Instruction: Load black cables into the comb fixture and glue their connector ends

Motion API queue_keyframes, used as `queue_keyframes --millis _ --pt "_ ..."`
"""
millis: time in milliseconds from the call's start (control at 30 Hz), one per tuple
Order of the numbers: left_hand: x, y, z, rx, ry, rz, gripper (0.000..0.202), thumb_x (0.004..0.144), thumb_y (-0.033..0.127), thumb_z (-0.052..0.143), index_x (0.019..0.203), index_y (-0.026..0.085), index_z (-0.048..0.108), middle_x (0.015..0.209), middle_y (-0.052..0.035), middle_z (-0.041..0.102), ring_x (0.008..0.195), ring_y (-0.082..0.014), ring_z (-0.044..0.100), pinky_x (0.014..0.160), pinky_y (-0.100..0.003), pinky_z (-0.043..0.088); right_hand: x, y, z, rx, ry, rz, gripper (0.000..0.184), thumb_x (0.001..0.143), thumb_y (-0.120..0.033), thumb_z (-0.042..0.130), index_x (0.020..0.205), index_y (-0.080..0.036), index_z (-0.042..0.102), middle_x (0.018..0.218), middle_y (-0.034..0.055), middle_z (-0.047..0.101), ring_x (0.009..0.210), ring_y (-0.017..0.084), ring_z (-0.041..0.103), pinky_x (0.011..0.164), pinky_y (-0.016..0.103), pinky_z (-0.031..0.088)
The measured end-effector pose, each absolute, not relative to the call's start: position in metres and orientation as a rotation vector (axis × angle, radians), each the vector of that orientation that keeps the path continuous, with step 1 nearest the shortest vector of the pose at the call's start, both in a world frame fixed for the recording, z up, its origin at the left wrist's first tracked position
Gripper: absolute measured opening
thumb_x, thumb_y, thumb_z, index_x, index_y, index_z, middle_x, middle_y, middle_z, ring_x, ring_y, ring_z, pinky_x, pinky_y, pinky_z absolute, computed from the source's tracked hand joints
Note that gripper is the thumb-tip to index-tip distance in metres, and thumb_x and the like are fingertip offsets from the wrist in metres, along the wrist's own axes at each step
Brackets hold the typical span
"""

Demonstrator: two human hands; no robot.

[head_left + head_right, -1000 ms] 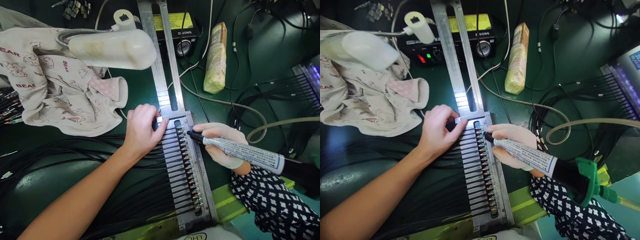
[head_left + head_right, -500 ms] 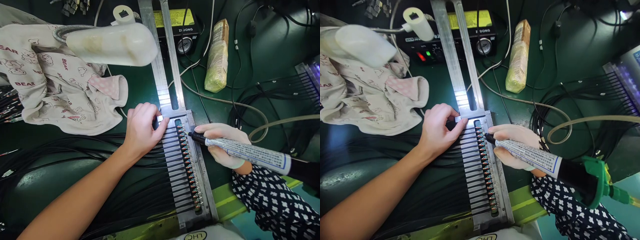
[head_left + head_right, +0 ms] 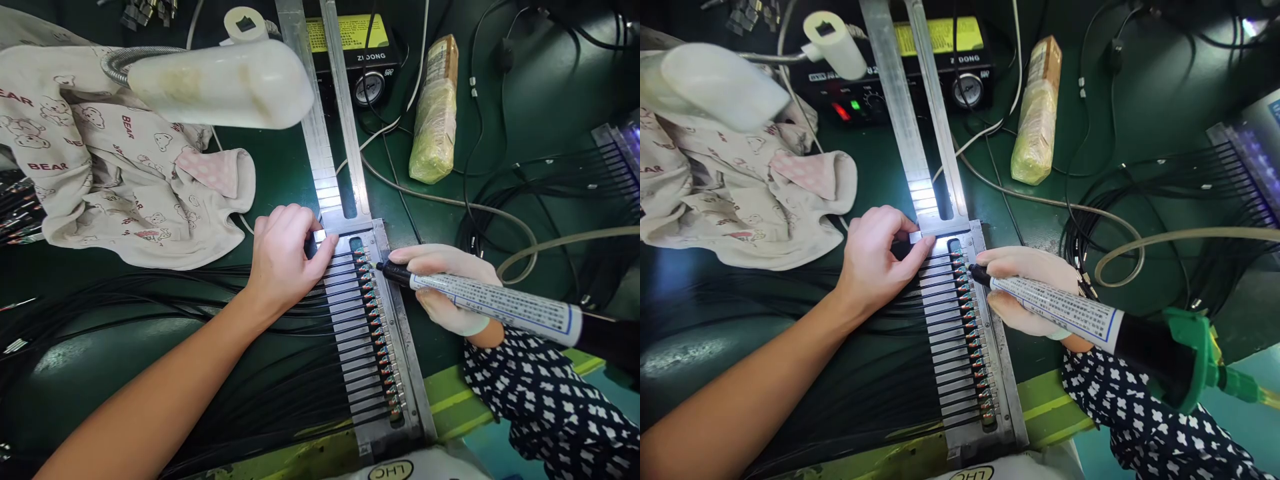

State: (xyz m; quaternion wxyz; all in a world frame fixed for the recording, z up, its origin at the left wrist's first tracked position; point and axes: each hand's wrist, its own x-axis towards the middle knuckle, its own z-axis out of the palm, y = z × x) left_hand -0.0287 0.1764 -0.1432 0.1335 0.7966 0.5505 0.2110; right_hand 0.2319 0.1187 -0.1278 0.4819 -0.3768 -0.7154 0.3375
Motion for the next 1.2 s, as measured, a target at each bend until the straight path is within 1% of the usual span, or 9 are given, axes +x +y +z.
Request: queue_keyframes --millis 100,267,400,567,700,800,933,1000,1200 --pt "-0.029 0.176 -0.144 2.31 1.596 0.616 0.021 0.092 0.038 0.063 0.083 0.021 0.052 0.079 0.0 0.055 0.08 -0.0195 0.053 0.076 -0.036 0.034 0.231 0.119 -0.127 -0.903 -1.755 0.818 0.033 0.086 -0.021 0.08 0.117 -0.02 0.072 0.118 0.0102 0.075 0.106 0.027 0.074 0.093 0.04 0.063" --pt "-0.028 0.176 -0.144 2.293 1.609 0.603 0.021 0.092 0.038 0.062 0.083 0.021 0.053 0.078 -0.0002 0.055 0.08 -0.0198 0.053 0.077 -0.036 0.035 0.23 0.12 -0.128 -0.913 -1.747 0.804 0.033 0.087 -0.024 0.08 0.119 -0.023 0.072 0.119 0.0091 0.075 0.106 0.026 0.074 0.093 0.041 0.064" --pt "-0.028 0.176 -0.143 2.283 1.614 0.6 0.021 0.092 0.038 0.061 0.083 0.021 0.053 0.079 -0.0008 0.055 0.08 -0.0201 0.053 0.077 -0.036 0.035 0.23 0.12 -0.128 -0.903 -1.747 0.816 0.034 0.086 -0.022 0.08 0.119 -0.021 0.072 0.12 0.0109 0.075 0.107 0.027 0.074 0.095 0.042 0.063" --pt "-0.027 0.176 -0.142 2.27 1.626 0.581 0.021 0.092 0.038 0.061 0.082 0.021 0.053 0.078 -0.0011 0.056 0.08 -0.0204 0.053 0.077 -0.036 0.035 0.23 0.121 -0.13 -0.918 -1.753 0.797 0.035 0.087 -0.024 0.08 0.121 -0.024 0.071 0.121 0.0084 0.074 0.107 0.026 0.073 0.094 0.043 0.064" --pt "-0.028 0.176 -0.143 2.284 1.617 0.591 0.022 0.092 0.039 0.061 0.082 0.021 0.053 0.078 -0.0012 0.056 0.08 -0.0204 0.053 0.076 -0.036 0.035 0.233 0.117 -0.127 -0.903 -1.759 0.766 0.036 0.089 -0.029 0.078 0.124 -0.026 0.07 0.124 0.0068 0.073 0.109 0.027 0.073 0.095 0.043 0.064" --pt "-0.028 0.176 -0.144 2.292 1.619 0.589 0.022 0.092 0.039 0.061 0.083 0.021 0.053 0.078 -0.0012 0.056 0.081 -0.0205 0.054 0.077 -0.036 0.035 0.236 0.109 -0.124 -0.867 -1.748 0.765 0.04 0.089 -0.028 0.079 0.127 -0.024 0.069 0.127 0.0077 0.073 0.111 0.028 0.072 0.094 0.044 0.064" --pt "-0.028 0.176 -0.144 2.284 1.626 0.576 0.022 0.092 0.039 0.061 0.083 0.021 0.053 0.079 -0.0014 0.056 0.081 -0.0207 0.054 0.076 -0.036 0.036 0.236 0.102 -0.123 -0.884 -1.759 0.766 0.04 0.088 -0.027 0.08 0.126 -0.024 0.07 0.124 0.008 0.074 0.109 0.028 0.073 0.092 0.042 0.065" --pt "-0.028 0.176 -0.144 2.277 1.63 0.574 0.022 0.091 0.039 0.062 0.083 0.021 0.053 0.079 -0.0014 0.056 0.081 -0.0207 0.054 0.076 -0.036 0.036 0.235 0.102 -0.125 -0.898 -1.757 0.788 0.039 0.088 -0.028 0.08 0.125 -0.025 0.07 0.123 0.0075 0.074 0.108 0.027 0.074 0.092 0.042 0.065" --pt "-0.028 0.176 -0.144 2.275 1.633 0.561 0.022 0.091 0.039 0.062 0.083 0.022 0.053 0.079 -0.0014 0.056 0.082 -0.021 0.054 0.077 -0.037 0.037 0.232 0.108 -0.126 -0.914 -1.749 0.821 0.035 0.087 -0.028 0.081 0.12 -0.022 0.071 0.121 0.0097 0.075 0.108 0.027 0.074 0.094 0.042 0.064"
